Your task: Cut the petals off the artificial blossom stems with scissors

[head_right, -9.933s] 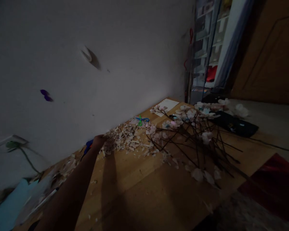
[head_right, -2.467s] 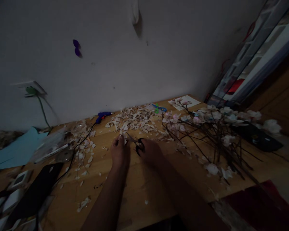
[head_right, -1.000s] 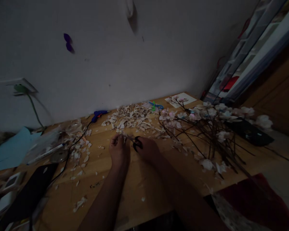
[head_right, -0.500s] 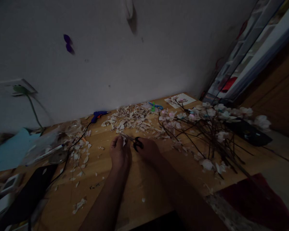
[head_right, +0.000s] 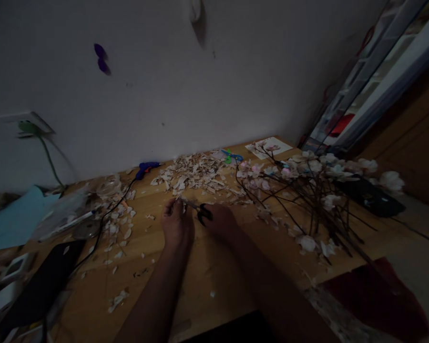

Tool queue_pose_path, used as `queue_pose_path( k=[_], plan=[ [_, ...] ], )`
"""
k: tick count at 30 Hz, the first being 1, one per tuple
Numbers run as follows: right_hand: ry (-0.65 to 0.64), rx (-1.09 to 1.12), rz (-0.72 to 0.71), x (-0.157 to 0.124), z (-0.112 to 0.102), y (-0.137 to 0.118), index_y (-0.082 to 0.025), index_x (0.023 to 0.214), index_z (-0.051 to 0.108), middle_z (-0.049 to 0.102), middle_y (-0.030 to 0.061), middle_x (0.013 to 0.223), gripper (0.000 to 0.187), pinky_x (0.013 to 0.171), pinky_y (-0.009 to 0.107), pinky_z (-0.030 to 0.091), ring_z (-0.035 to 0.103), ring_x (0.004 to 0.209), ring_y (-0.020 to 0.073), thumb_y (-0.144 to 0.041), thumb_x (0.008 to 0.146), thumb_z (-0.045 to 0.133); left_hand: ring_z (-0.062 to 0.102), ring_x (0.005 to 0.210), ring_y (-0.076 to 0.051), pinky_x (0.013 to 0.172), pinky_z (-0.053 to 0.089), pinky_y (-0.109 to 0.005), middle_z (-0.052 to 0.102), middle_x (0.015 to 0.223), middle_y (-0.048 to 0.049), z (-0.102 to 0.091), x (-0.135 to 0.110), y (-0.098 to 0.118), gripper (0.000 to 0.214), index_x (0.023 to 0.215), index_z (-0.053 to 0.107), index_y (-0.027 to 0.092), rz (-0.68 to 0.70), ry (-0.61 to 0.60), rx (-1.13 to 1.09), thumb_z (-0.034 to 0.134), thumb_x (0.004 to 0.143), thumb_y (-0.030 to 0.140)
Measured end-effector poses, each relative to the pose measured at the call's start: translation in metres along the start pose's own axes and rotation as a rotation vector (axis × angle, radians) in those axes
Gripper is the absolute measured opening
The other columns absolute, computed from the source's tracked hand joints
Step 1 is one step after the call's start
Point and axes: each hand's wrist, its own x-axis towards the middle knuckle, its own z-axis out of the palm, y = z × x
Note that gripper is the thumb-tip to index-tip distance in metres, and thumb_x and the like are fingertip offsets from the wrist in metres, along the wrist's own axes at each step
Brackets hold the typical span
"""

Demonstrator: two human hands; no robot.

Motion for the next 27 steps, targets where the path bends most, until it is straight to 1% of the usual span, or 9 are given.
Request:
queue_pose_path(
  k=[6,12,16,21,23,27],
  plan=[
    [-0.016,0.021,0.007,0.002,0.001,0.004,-0.022,0.094,0.069,0.071,0.0042,0.090,0.026,0.069,0.025,0.038,0.063,0.081,0.0178,-0.045,0.090,0.056,0.063,0.080,-0.011,0.080,0.047,-0.026,0.067,0.085,-0.0006,0.000,0.001,0.001,0.032,0.086,0.065,0.019,0.016,-0.003,0.051,0.084,0.062,0.026],
    [-0.019,-0.013,-0.007,0.002,0.002,0.005,-0.022,0.093,0.067,0.070,0.0046,0.088,0.021,0.069,0.025,0.037,0.061,0.080,0.0181,-0.039,0.088,0.058,0.064,0.079,-0.011,0.080,0.047,-0.026,0.069,0.087,-0.0023,-0.001,0.000,0.001,0.029,0.088,0.069,0.019,0.001,0.006,0.077,0.082,0.065,0.030],
    [0.000,-0.020,-0.018,0.001,0.001,0.004,-0.021,0.096,0.066,0.069,0.0046,0.089,0.020,0.068,0.024,0.036,0.060,0.078,0.0171,-0.037,0.088,0.058,0.064,0.081,-0.012,0.081,0.047,-0.026,0.070,0.090,-0.0037,-0.001,0.000,0.002,0.029,0.090,0.071,0.017,0.046,0.023,0.200,0.080,0.068,0.034],
    [0.020,-0.064,0.025,0.002,0.003,0.005,-0.020,0.104,0.066,0.069,0.0068,0.093,0.024,0.071,0.026,0.037,0.060,0.082,0.0190,-0.037,0.089,0.057,0.066,0.083,-0.015,0.081,0.048,-0.028,0.072,0.089,-0.0047,0.001,0.000,0.006,0.029,0.091,0.073,0.016,0.091,0.035,0.330,0.078,0.069,0.035],
    [0.039,-0.086,0.037,0.002,0.004,0.005,-0.020,0.108,0.065,0.069,0.0081,0.096,0.026,0.073,0.027,0.038,0.060,0.087,0.0203,-0.036,0.089,0.057,0.066,0.084,-0.016,0.083,0.049,-0.029,0.073,0.090,-0.0055,0.002,0.000,0.009,0.028,0.091,0.074,0.016,0.111,0.008,0.370,0.077,0.069,0.033],
    [0.035,-0.067,0.040,0.003,0.003,0.005,-0.019,0.108,0.065,0.069,0.0081,0.099,0.025,0.077,0.028,0.038,0.060,0.090,0.0211,-0.034,0.090,0.056,0.067,0.088,-0.016,0.084,0.048,-0.028,0.073,0.094,-0.0065,0.002,0.003,0.013,0.027,0.092,0.074,0.016,0.122,-0.084,0.438,0.076,0.070,0.032]
  ],
)
